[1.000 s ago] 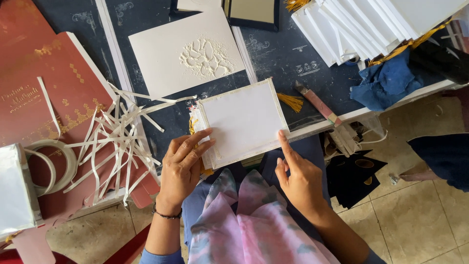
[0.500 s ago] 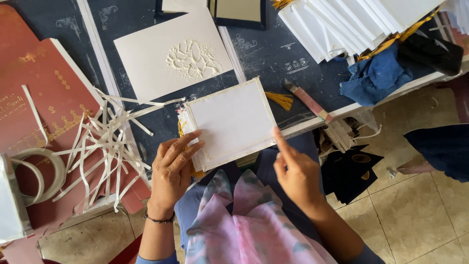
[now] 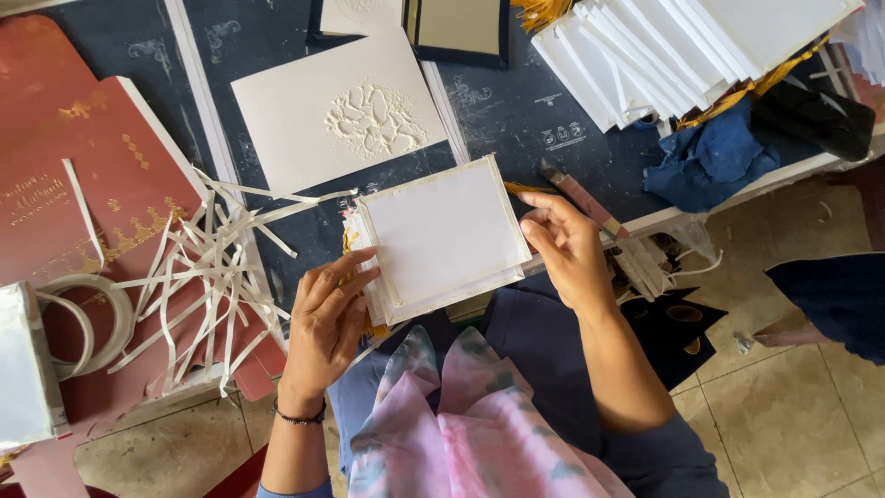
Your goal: Assembling invitation cards by aligning inserts into covers and using a small tool for finishing.
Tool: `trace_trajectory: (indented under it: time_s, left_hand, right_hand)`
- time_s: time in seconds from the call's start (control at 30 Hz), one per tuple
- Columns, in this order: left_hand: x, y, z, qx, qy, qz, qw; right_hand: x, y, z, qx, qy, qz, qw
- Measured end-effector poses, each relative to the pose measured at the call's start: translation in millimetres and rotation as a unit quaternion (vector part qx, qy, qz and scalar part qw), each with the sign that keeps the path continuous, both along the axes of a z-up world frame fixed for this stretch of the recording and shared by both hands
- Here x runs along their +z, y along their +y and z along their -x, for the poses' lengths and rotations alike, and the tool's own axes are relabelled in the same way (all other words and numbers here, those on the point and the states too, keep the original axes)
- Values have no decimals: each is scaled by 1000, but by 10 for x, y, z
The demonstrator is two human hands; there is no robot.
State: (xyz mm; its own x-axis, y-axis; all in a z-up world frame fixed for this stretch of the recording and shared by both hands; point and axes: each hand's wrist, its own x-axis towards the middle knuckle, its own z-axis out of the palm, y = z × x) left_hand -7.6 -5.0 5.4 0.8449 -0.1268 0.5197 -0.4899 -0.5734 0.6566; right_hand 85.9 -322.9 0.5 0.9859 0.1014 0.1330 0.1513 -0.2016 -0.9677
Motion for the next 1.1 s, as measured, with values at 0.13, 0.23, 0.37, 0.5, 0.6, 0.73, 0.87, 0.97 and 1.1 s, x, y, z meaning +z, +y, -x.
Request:
trace_trajectory:
  time_s: [0.13, 0.23, 0.37, 0.5, 0.6, 0.73, 0.87, 0.97, 1.1]
  left_hand:
    - [42, 20, -5, -19, 10, -27, 999]
    - [21, 30, -10, -20, 24, -27, 999]
    - [1, 12, -13, -15, 22, -34, 999]
    - [32, 2, -5, -11, 28, -26, 999]
    - [48, -8, -21, -7, 28, -20, 999]
    - [92, -24, -16, -4, 37, -4, 999]
    - [151, -22, 6, -16, 26, -8, 1000]
    - [115, -24, 18, -11, 29, -16, 999]
    - [82, -38, 2, 0, 36, -11, 999]
  right_hand:
    - [-111, 89, -169, 12, 21, -57, 998]
    - [-266, 0, -229, 3, 20, -87, 996]
    - [217, 200, -149, -6, 46, -144, 989]
    - [374, 322, -176, 33, 113, -217, 969]
    - [368, 166, -236, 25, 109, -245, 963]
    - [562, -331, -390, -67, 42, -239, 968]
    - [681, -1017, -707, -108, 41, -311, 943]
    - [661, -1429, -805, -81, 87, -394, 911]
    - [807, -1171, -592, 77, 250, -703, 661]
